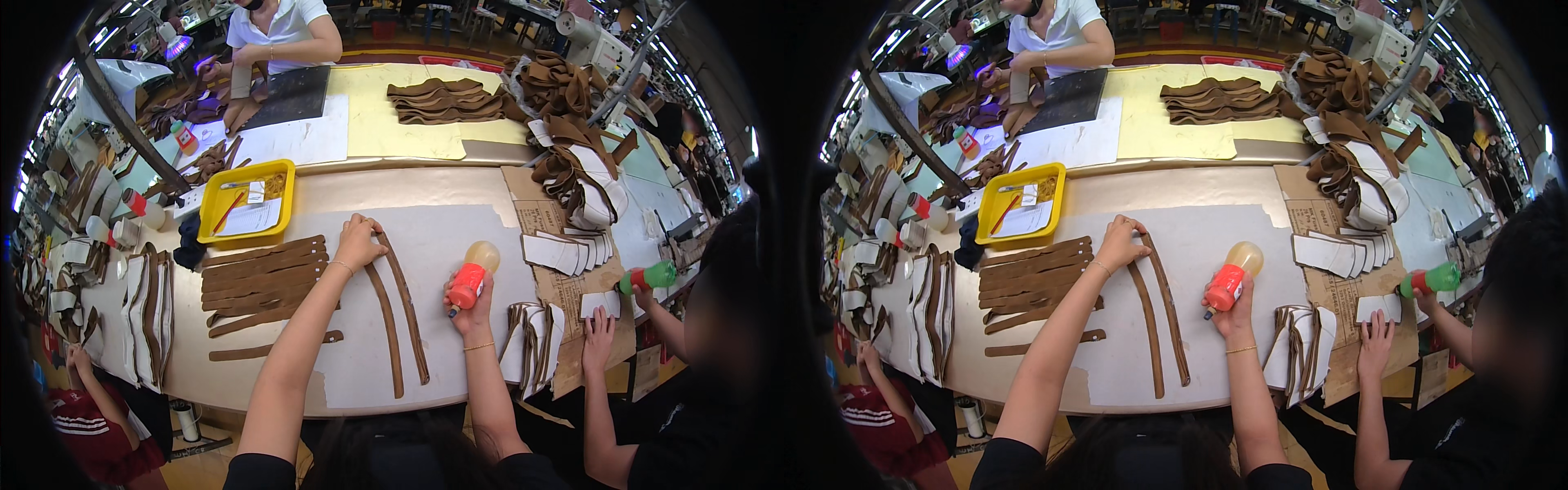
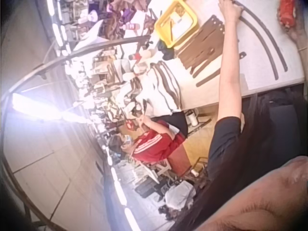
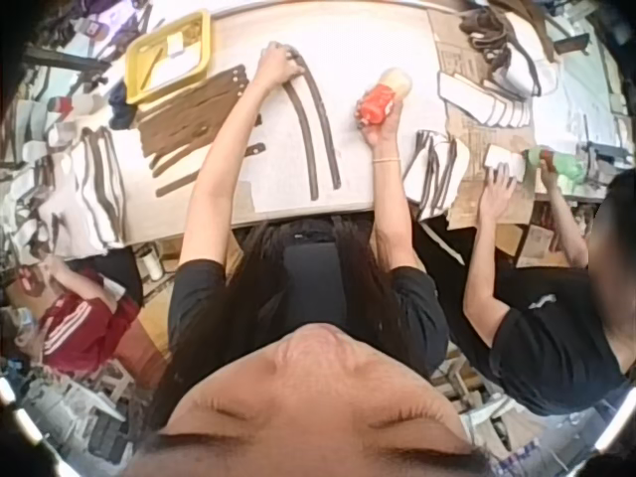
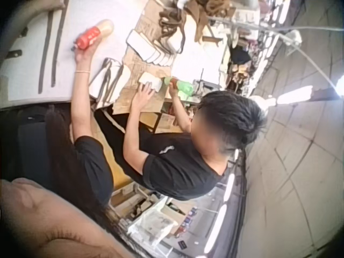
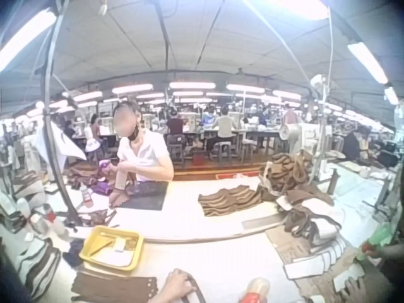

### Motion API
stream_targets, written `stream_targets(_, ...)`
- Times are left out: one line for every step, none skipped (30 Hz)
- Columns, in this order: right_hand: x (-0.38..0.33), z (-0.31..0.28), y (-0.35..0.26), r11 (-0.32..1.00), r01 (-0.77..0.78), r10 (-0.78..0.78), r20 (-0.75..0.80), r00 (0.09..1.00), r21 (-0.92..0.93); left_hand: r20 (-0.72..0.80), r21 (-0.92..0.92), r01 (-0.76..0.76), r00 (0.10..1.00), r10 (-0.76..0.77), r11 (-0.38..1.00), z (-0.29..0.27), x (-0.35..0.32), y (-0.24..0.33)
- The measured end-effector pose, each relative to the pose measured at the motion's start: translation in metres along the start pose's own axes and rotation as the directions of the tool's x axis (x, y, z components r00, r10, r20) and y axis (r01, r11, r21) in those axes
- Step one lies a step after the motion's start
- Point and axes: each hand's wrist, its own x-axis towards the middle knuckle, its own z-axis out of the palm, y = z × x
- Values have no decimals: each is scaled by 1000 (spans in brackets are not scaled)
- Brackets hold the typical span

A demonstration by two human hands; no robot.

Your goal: The person applies glue from a squeeze bottle onto brown leather strips and a folded leather piece on a worktable. They handle the strips and folded piece by hand, aligning and pressing them together. Other workers are visible in the background at separate stations.

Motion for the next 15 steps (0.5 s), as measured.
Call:
stream_targets(0,0,0,1000,0,0,-2,1000,-4,7,-4,5,1000,-5,1000,-1,0,1)
stream_targets(-1,1,-1,1000,0,0,-4,1000,-9,-3,-24,6,1000,-6,1000,-1,0,2)
stream_targets(0,1,-1,1000,-4,4,0,1000,-14,-14,-43,7,1000,-8,999,-2,-2,2)
stream_targets(-1,0,-1,1000,-9,9,2,1000,-18,-24,-63,8,1000,-9,998,-1,-3,2)
stream_targets(-1,0,-1,1000,-13,14,5,1000,-23,-58,-61,-41,998,38,997,-1,-6,2)
stream_targets(-1,0,-1,1000,-13,13,-1,1000,-20,-92,-56,-90,992,85,994,0,-11,0)
stream_targets(-1,1,0,1000,-11,11,-10,1000,-15,-123,-51,-139,984,132,989,2,-16,0)
stream_targets(-2,2,0,1000,-9,9,-18,1000,-11,-126,-31,-196,974,191,980,4,-23,-1)
stream_targets(-2,3,-1,1000,3,-3,-28,1000,-21,-128,-12,-252,960,248,968,6,-30,-2)
stream_targets(-3,6,-1,999,12,-13,-36,999,-30,-128,10,-306,944,305,952,6,-36,-4)
stream_targets(-4,8,-1,999,22,-24,-45,999,-39,-119,6,-301,947,299,954,6,-39,-4)
stream_targets(-3,5,-1,999,16,-18,-32,999,-44,-109,2,-296,949,295,955,6,-42,-5)
stream_targets(-2,3,-2,999,10,-10,-15,1000,-52,-103,-2,-291,952,289,957,5,-43,-6)
stream_targets(-1,1,-1,998,4,-4,1,1000,-59,-126,-43,-247,962,241,968,3,-40,-7)
stream_targets(-1,-1,0,999,-3,3,2,1000,-45,-147,-84,-205,971,191,975,1,-34,-9)
